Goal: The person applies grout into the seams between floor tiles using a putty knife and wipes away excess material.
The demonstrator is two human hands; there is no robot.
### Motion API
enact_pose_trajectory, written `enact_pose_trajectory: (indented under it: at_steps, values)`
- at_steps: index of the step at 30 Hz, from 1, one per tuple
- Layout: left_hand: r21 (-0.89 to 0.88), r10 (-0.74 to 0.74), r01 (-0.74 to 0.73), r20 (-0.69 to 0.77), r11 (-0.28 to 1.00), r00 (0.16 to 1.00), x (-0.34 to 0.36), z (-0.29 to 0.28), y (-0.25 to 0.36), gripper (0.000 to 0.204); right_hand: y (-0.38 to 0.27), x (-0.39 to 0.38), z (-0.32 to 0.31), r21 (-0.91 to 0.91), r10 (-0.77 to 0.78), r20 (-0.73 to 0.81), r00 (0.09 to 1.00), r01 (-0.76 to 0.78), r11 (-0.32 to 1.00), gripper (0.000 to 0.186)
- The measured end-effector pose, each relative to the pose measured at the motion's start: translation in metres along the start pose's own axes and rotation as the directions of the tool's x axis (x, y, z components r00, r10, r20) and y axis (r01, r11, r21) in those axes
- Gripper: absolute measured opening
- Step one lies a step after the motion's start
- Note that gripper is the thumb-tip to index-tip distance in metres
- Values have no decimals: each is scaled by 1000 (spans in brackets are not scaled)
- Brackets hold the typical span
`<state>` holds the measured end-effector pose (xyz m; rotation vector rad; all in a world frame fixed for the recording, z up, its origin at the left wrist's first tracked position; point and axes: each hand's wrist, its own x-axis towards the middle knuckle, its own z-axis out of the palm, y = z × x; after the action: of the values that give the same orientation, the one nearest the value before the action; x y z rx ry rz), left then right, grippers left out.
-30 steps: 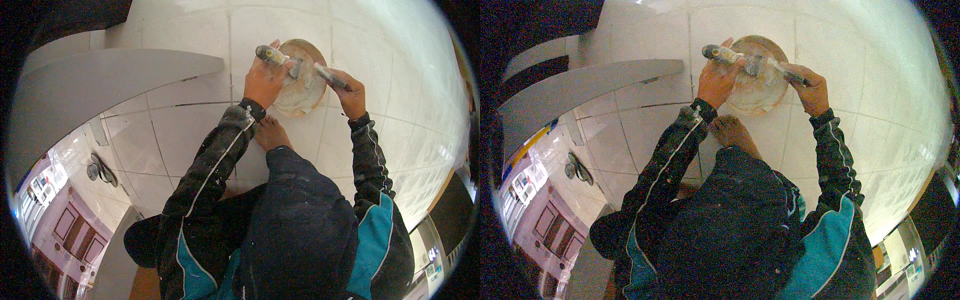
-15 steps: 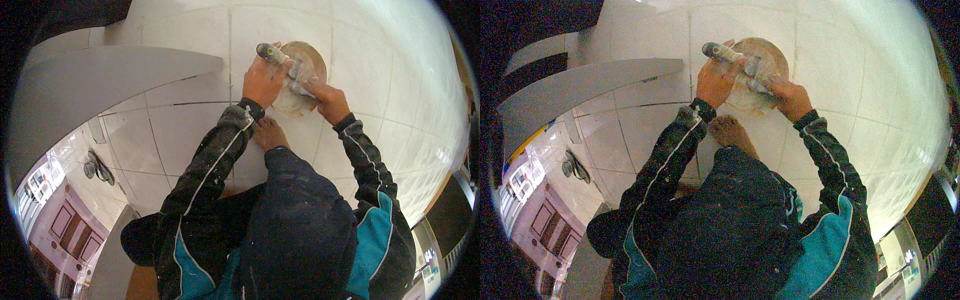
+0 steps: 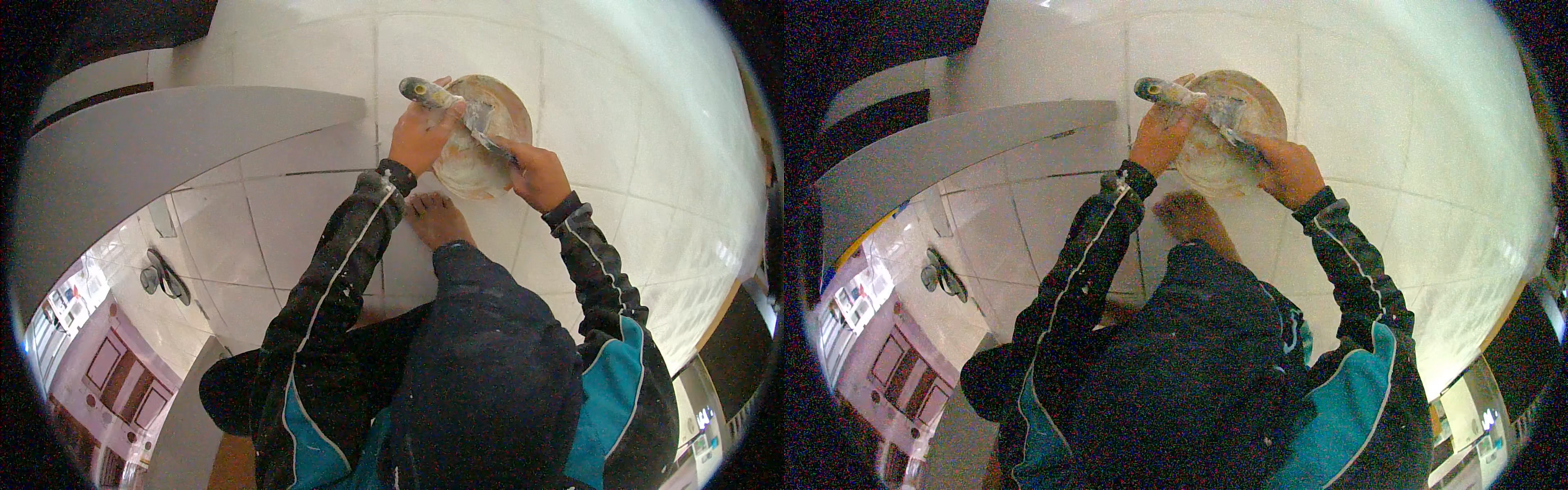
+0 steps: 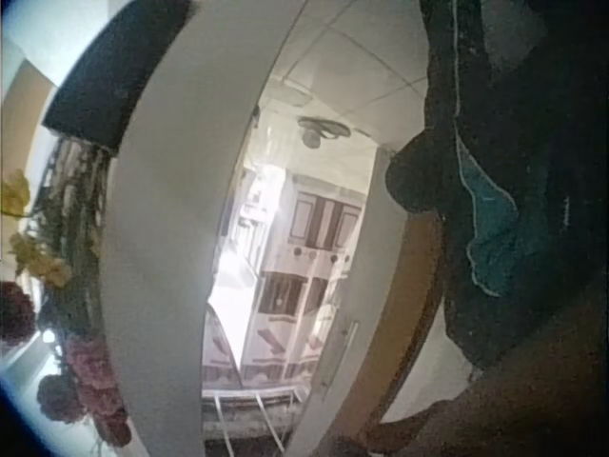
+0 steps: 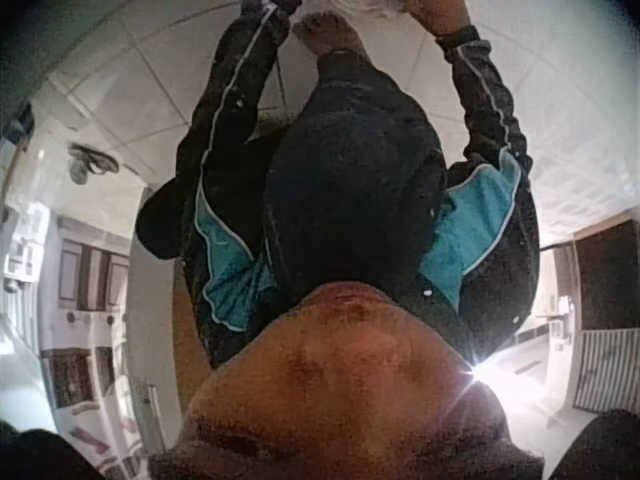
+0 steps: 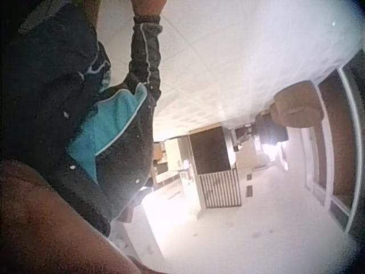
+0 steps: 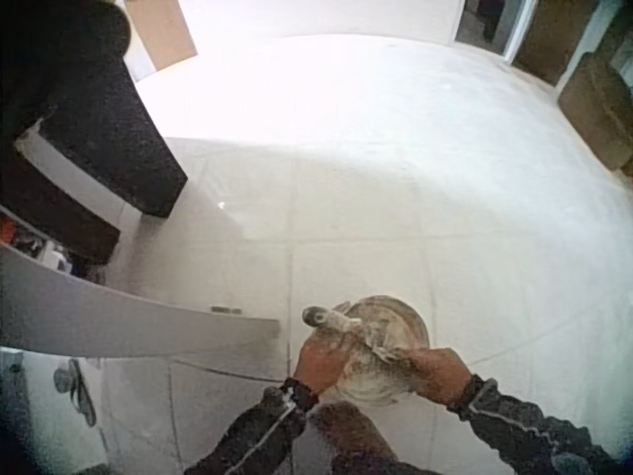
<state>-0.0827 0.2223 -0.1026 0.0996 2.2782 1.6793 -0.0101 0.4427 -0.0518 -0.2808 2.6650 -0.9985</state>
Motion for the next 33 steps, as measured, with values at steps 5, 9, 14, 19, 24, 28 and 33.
enact_pose_trajectory:
  at_steps: [5,9,14,19,24,28,33]
  values:
    - [-62,-24,24,4,998,1000,2,3,6,58,-5,-1,0,-134,6,25,1000,-2,991,54]
    - [-137,-20,20,1,990,1000,4,6,10,57,-10,1,-1,-169,-23,25,999,27,985,51]
    - [-80,-12,10,-27,997,1000,2,7,15,56,-9,0,4,-196,-75,39,996,82,977,52]
    - [-90,-14,13,-7,996,1000,2,4,11,57,-14,-3,2,-328,-80,154,985,128,936,48]
    - [-118,-15,15,5,993,1000,-1,-2,17,58,-22,5,-8,-208,125,153,980,-92,974,52]
    - [-54,-4,4,-1,999,1000,-1,-1,25,57,-16,6,-1,-59,-45,-23,999,44,997,53]
    - [39,63,-63,24,997,998,7,4,18,61,-21,2,0,-222,-123,1,992,120,968,53]
